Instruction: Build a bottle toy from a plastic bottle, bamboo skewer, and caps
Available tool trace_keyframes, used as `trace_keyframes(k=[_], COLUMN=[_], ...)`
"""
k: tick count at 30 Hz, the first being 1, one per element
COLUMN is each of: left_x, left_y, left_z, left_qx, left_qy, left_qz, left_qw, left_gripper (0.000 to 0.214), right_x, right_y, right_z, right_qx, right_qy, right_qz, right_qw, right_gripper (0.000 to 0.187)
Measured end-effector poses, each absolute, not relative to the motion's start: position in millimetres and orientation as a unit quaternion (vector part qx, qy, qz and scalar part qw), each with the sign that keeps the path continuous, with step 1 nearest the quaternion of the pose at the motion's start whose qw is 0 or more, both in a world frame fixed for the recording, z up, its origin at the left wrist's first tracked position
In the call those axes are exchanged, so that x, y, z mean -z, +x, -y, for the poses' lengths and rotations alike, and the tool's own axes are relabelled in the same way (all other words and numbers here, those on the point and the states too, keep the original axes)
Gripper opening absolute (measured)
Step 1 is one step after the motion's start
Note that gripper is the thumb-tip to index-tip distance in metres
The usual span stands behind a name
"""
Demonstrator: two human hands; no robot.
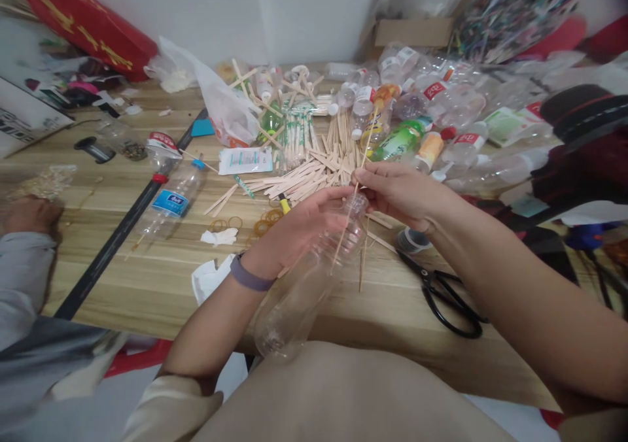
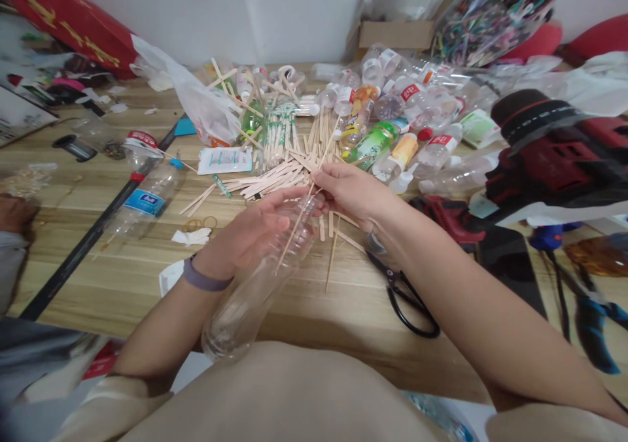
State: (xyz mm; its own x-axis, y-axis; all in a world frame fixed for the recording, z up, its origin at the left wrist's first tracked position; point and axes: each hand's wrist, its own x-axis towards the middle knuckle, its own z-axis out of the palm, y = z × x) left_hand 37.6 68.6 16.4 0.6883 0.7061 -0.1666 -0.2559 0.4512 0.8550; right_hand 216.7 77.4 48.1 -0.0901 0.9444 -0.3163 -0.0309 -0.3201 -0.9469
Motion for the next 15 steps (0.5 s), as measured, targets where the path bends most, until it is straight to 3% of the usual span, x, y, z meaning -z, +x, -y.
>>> trace_keyframes(k=[8,15], left_x=[-19,-18], left_y=[43,40], left_z=[-76,-80], left_qx=[-0.303,-0.268], left_qy=[0.438,0.426], left_qz=[-0.269,-0.292], left_qw=[0.802,0.813], left_gripper=[0.037,0.029], right_x=[-42,-39], right_y=[218,213], right_z=[-80,-80], right_qx=[-0.614,-0.626], right_qy=[-0.531,-0.526], right_qz=[0.421,0.426], right_qw=[0.404,0.388], right_gripper=[0.039,0.044])
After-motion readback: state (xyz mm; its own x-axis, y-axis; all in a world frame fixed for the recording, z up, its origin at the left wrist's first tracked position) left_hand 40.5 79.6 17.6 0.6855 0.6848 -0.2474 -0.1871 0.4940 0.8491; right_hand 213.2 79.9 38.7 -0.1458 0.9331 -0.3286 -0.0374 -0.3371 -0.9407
